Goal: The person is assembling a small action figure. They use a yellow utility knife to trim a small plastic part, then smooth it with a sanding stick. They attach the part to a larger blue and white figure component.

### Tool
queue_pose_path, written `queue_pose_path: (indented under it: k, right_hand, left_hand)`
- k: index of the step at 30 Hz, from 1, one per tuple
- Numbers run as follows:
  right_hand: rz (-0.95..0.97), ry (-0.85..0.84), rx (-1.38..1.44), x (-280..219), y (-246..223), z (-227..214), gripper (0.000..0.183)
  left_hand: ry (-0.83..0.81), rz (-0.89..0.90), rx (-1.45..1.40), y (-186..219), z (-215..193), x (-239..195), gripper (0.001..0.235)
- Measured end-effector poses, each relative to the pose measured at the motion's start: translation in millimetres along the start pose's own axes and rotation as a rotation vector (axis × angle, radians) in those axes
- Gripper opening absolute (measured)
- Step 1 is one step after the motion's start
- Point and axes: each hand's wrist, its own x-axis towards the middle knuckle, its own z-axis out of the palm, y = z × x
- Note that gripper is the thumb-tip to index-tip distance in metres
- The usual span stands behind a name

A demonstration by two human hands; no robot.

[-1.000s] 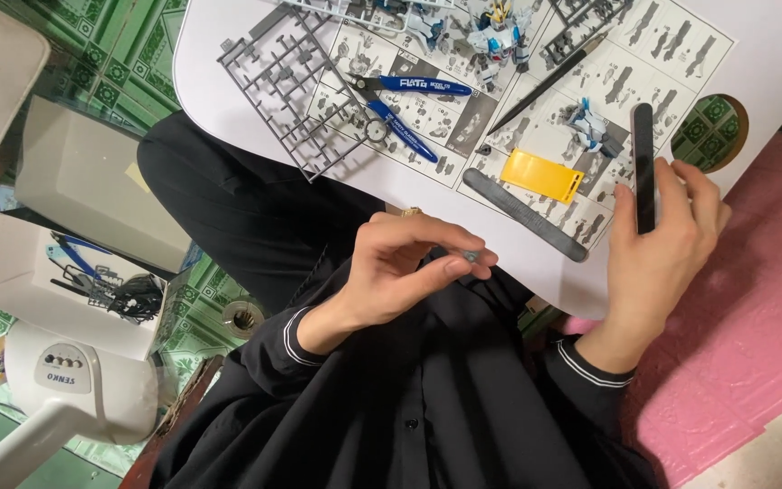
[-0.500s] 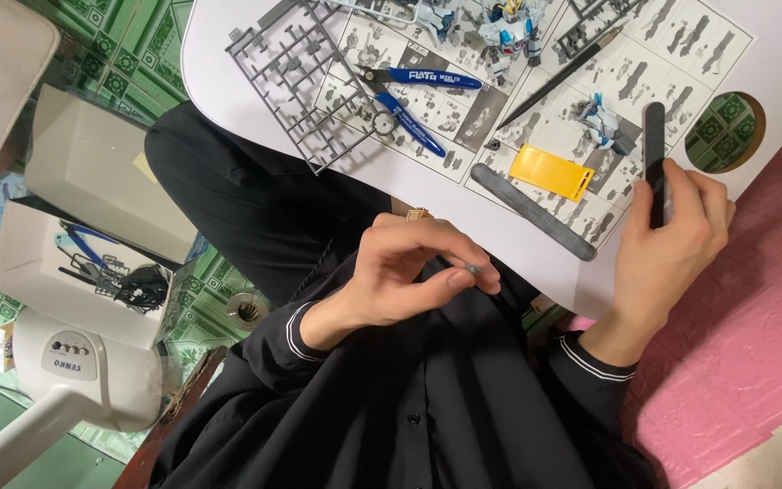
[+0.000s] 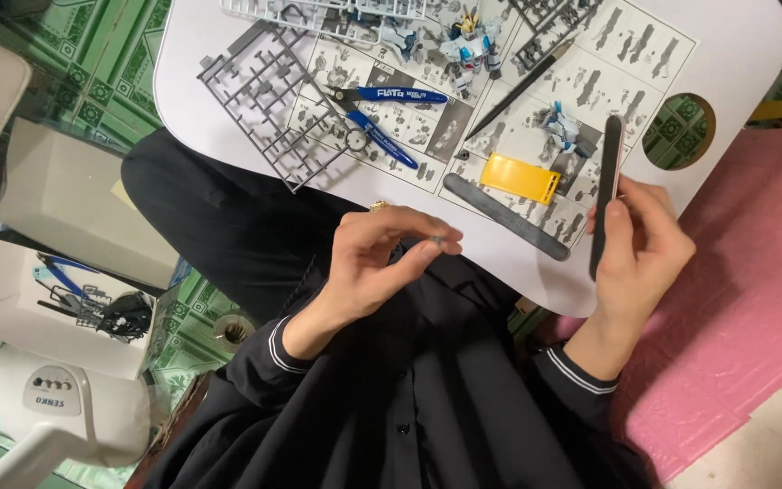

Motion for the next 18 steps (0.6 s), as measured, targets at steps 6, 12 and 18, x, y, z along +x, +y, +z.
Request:
queue_pose_path:
  k: [6,12,18]
  right_hand:
    - [-0.178,-0.219,0.065,-6,-49,10,0.032]
    - [-0.554,-0.223,0.122,-2,-53,15,0.009]
    - [-0.662,-0.243,0.108,0,-54,16,0.014]
  left_hand:
    - [0.009,-0.033,0.171,20,4,7,0.015]
    - [0.056,0.063,0.190,24,0,6,0.011]
    - [0.057,0.088,0.199,29,-3,4,0.010]
